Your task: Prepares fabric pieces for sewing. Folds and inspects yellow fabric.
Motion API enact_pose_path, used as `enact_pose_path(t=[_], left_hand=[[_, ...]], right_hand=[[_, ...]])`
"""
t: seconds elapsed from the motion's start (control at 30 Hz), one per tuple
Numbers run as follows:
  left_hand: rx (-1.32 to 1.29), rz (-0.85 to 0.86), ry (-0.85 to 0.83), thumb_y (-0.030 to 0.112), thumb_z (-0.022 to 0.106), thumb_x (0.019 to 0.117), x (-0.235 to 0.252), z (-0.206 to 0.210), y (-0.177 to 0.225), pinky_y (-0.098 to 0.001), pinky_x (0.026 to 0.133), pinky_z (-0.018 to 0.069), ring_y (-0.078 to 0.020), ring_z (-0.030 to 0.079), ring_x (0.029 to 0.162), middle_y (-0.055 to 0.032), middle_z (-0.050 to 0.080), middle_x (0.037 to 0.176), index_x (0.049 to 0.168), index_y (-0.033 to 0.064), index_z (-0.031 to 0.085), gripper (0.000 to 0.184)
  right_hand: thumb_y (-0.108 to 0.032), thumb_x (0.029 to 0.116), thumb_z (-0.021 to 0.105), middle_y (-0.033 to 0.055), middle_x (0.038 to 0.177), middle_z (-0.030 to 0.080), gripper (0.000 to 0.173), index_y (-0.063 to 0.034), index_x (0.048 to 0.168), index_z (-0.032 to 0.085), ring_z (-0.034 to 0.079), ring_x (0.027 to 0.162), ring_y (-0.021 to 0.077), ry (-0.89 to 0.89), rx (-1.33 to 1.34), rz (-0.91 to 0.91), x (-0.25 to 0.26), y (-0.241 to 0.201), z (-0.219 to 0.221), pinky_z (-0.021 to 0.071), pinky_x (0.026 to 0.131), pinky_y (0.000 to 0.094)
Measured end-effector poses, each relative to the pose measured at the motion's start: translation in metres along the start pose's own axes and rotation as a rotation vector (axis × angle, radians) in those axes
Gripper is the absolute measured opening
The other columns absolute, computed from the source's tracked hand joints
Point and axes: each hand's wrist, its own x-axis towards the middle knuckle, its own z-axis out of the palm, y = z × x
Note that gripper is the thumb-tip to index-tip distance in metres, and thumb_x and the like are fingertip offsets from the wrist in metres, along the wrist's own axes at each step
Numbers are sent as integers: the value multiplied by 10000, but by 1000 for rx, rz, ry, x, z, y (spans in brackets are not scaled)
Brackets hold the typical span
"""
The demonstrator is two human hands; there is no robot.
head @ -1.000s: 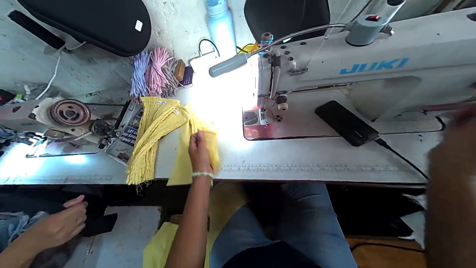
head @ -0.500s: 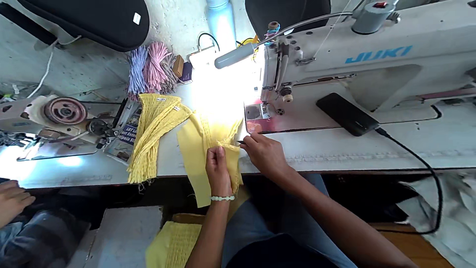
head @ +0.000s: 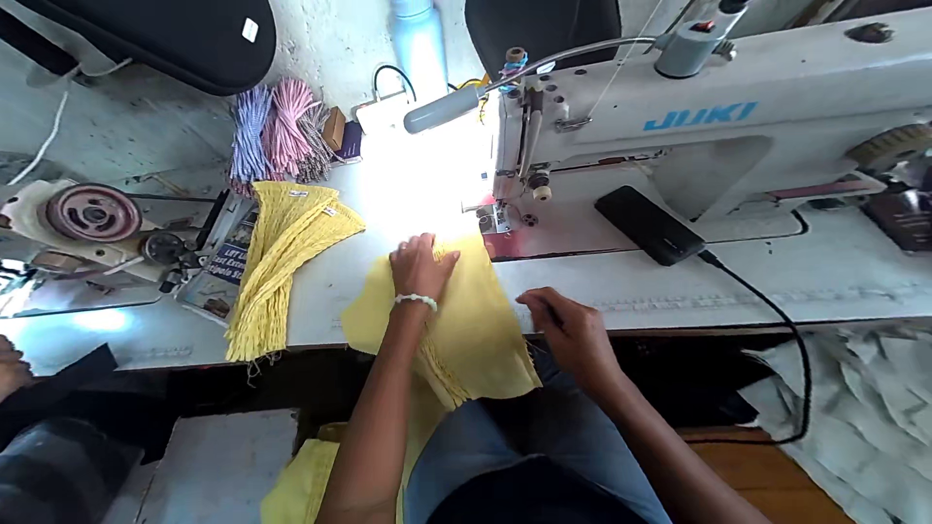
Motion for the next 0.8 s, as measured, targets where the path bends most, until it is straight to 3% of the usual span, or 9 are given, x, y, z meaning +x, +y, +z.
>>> enact_pose_path(t=[0.07,0.17,0.23,0.33,0.47,0.53,0.63,0.73,0.8], left_hand=[[-93,9,-91,275,726,962,-15,-4,18,-615,1000,454,-421,646,1105,-257,688,1121,1168,-46,682,385],[-347,132,-32,132,726,926,-69,0,35,-455,896,551,-301,686,972,-214,697,1034,1082,-74,685,261],[-543,252,32,58,699,896,-103,14,34,-317,858,576,-174,697,933,-162,711,1033,1103,-74,679,246],[-823,271,14,61,646,934,-133,26,24,-197,829,557,-19,664,899,-73,696,994,1136,-68,619,241],[-1008,351,-13,79,662,938,-151,23,10,-173,862,538,22,623,964,17,646,1024,1013,14,604,115],[-1007,405,-7,100,674,943,-154,21,10,-178,872,536,3,621,1005,4,641,1051,959,42,595,99],[-963,456,110,28,645,923,-153,20,12,-208,904,551,-49,654,1058,-34,690,1075,940,45,572,77],[-916,456,233,-54,559,887,-153,17,14,-216,908,550,-46,664,1036,-10,700,1035,980,62,540,150],[-824,461,322,-33,515,930,-152,15,17,-172,882,534,-9,639,986,-19,667,995,1021,12,583,122]], right_hand=[[-133,1046,523,94,961,751,247,-14,1125,725,709,782,138,-14,76,-7,0,-5,4,589,733,286],[-267,1020,617,118,1070,721,328,-7,1201,701,662,784,105,55,147,-18,1,-7,12,554,711,238],[-342,953,706,134,1043,698,441,26,1193,671,656,807,106,94,184,-36,-1,-8,19,553,721,227],[-360,883,778,88,962,695,476,31,1124,654,646,813,34,75,288,-86,-9,-11,22,536,707,153],[-224,940,729,34,903,691,234,5,989,709,585,744,-50,-41,412,-171,-17,-6,10,470,645,75],[-155,965,670,28,869,686,165,2,946,718,565,694,-65,-40,390,-180,-23,-3,3,455,620,61],[-120,1005,591,-3,915,682,135,-5,1002,660,576,723,-77,-58,455,-128,-31,1,-11,482,650,76],[-188,1045,537,-127,955,671,91,-150,1060,618,521,610,-97,-92,706,51,-33,8,-27,449,529,89],[-257,1060,539,-100,960,712,110,-178,1041,613,517,554,-71,-89,837,108,-31,13,-33,418,471,98]])
